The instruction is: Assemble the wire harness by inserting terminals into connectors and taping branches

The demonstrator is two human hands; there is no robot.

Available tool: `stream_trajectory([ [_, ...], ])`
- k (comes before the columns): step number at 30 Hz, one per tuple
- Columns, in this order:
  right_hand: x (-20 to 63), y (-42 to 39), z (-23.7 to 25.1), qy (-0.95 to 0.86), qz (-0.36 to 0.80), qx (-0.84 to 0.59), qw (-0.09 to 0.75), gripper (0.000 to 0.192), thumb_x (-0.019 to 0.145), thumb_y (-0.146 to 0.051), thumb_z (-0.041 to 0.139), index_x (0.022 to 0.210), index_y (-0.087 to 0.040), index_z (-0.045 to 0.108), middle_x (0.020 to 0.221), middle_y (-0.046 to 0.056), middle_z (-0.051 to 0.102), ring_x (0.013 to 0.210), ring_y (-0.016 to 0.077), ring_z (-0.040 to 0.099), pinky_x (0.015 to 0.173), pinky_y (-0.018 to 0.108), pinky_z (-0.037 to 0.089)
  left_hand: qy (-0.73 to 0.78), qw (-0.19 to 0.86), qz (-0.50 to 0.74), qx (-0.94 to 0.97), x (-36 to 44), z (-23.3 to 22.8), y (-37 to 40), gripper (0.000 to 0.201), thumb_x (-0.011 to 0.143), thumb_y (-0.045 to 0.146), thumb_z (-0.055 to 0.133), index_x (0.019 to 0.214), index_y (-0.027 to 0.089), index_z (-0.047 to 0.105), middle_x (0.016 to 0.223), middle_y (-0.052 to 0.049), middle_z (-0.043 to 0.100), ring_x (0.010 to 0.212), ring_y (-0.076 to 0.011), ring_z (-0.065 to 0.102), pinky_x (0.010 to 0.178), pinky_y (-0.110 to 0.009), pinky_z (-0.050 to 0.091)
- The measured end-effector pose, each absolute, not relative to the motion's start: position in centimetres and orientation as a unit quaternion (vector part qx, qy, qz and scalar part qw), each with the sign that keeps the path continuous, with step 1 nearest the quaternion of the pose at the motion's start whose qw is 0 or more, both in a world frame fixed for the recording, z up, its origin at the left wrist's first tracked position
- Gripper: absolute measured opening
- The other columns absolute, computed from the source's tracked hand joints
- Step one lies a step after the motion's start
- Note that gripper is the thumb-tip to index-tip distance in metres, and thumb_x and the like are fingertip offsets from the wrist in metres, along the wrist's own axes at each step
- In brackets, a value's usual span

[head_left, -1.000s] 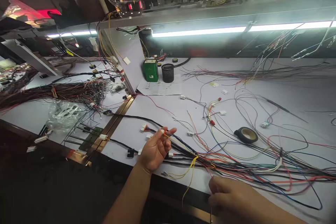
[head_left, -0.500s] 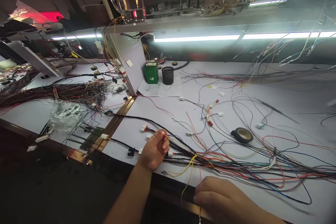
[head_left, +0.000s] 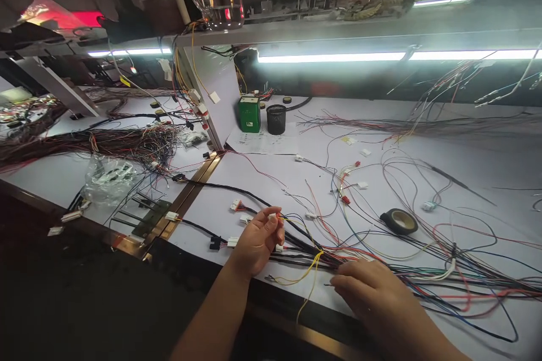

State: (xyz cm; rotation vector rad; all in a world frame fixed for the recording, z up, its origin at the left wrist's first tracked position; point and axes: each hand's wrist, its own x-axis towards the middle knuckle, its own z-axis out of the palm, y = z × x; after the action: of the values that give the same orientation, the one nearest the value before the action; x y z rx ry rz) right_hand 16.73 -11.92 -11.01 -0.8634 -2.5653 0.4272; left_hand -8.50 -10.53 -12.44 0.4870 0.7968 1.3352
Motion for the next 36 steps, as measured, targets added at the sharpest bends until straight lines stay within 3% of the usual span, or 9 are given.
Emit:
stream_trajectory([
  [8,13.3,-12.2,-13.4,-0.888,0.155,-0.402,0.159,0.014,0.081,-0.011,0.049,0.087,-0.022,0.055,0.074,0.001,0.062,0.066,0.0164,0.057,0.057,0.026,0.042,0.355,0.693,0.592,0.209,-8.7,-12.6,-10.6,0.024,0.081,0.024,0.067,0.103,0.017,0.063,0.076,-0.001,0.058,0.059,-0.0071,0.053,0.057,-0.021,0.042],
  [12,12.3,-11.8,-10.4,-0.838,0.305,-0.423,0.159,0.016,0.080,-0.014,0.051,0.093,-0.023,0.054,0.084,0.002,0.063,0.074,0.0156,0.060,0.065,0.027,0.049,0.349,0.695,0.594,0.206,-8.7,-12.5,-10.7,0.025,0.080,0.024,0.068,0.103,0.016,0.063,0.076,-0.001,0.058,0.060,-0.0072,0.053,0.058,-0.021,0.042],
  [15,12.0,-11.8,-8.6,-0.821,0.348,-0.422,0.161,0.029,0.082,-0.024,0.056,0.111,-0.024,0.054,0.096,0.004,0.061,0.086,0.0181,0.060,0.076,0.032,0.051,0.340,0.698,0.595,0.209,-8.7,-12.6,-10.7,0.024,0.081,0.023,0.067,0.104,0.016,0.063,0.078,-0.001,0.058,0.061,-0.0068,0.053,0.058,-0.021,0.041],
  [18,11.3,-11.9,-8.5,-0.835,0.304,-0.425,0.175,0.042,0.086,-0.036,0.055,0.127,-0.027,0.051,0.100,0.007,0.057,0.092,0.0216,0.058,0.081,0.038,0.051,0.338,0.700,0.593,0.211,-8.7,-12.6,-10.8,0.022,0.083,0.022,0.065,0.104,0.016,0.063,0.078,-0.001,0.058,0.061,-0.0066,0.054,0.059,-0.020,0.042],
  [21,10.2,-12.0,-9.3,-0.853,0.250,-0.416,0.192,0.046,0.079,-0.040,0.063,0.124,-0.029,0.057,0.105,0.010,0.051,0.093,0.0249,0.056,0.078,0.041,0.052,0.336,0.700,0.595,0.208,-8.7,-12.6,-10.7,0.022,0.082,0.023,0.066,0.103,0.016,0.063,0.078,-0.001,0.058,0.060,-0.0065,0.054,0.059,-0.020,0.042],
  [24,9.5,-12.2,-9.9,-0.863,0.215,-0.409,0.207,0.042,0.075,-0.029,0.066,0.117,-0.027,0.062,0.109,0.011,0.049,0.094,0.0256,0.055,0.077,0.041,0.052,0.335,0.700,0.597,0.204,-8.7,-12.6,-10.7,0.023,0.081,0.023,0.067,0.103,0.016,0.063,0.078,-0.001,0.058,0.060,-0.0067,0.054,0.059,-0.020,0.043],
  [28,9.4,-12.2,-10.9,-0.869,0.185,-0.407,0.212,0.040,0.078,-0.010,0.054,0.116,-0.022,0.061,0.105,0.011,0.051,0.090,0.0225,0.056,0.073,0.036,0.053,0.340,0.698,0.596,0.204,-8.7,-12.4,-10.8,0.023,0.080,0.023,0.068,0.102,0.015,0.064,0.078,-0.001,0.058,0.061,-0.0069,0.054,0.059,-0.021,0.044],
  [31,9.6,-12.2,-12.1,-0.869,0.153,-0.415,0.223,0.039,0.082,-0.011,0.049,0.118,-0.023,0.060,0.111,0.013,0.053,0.088,0.0217,0.057,0.069,0.033,0.053,0.343,0.698,0.596,0.202,-8.8,-12.4,-10.7,0.023,0.081,0.023,0.068,0.101,0.015,0.064,0.078,-0.001,0.058,0.061,-0.0068,0.054,0.059,-0.021,0.044],
  [36,10.3,-11.9,-13.0,-0.884,0.116,-0.388,0.234,0.042,0.085,-0.008,0.046,0.121,-0.025,0.058,0.131,0.013,0.050,0.105,0.0243,0.055,0.081,0.038,0.052,0.344,0.696,0.591,0.219,-8.5,-12.5,-10.8,0.023,0.083,0.025,0.065,0.103,0.016,0.061,0.080,-0.001,0.057,0.063,-0.0080,0.056,0.061,-0.022,0.046],
])
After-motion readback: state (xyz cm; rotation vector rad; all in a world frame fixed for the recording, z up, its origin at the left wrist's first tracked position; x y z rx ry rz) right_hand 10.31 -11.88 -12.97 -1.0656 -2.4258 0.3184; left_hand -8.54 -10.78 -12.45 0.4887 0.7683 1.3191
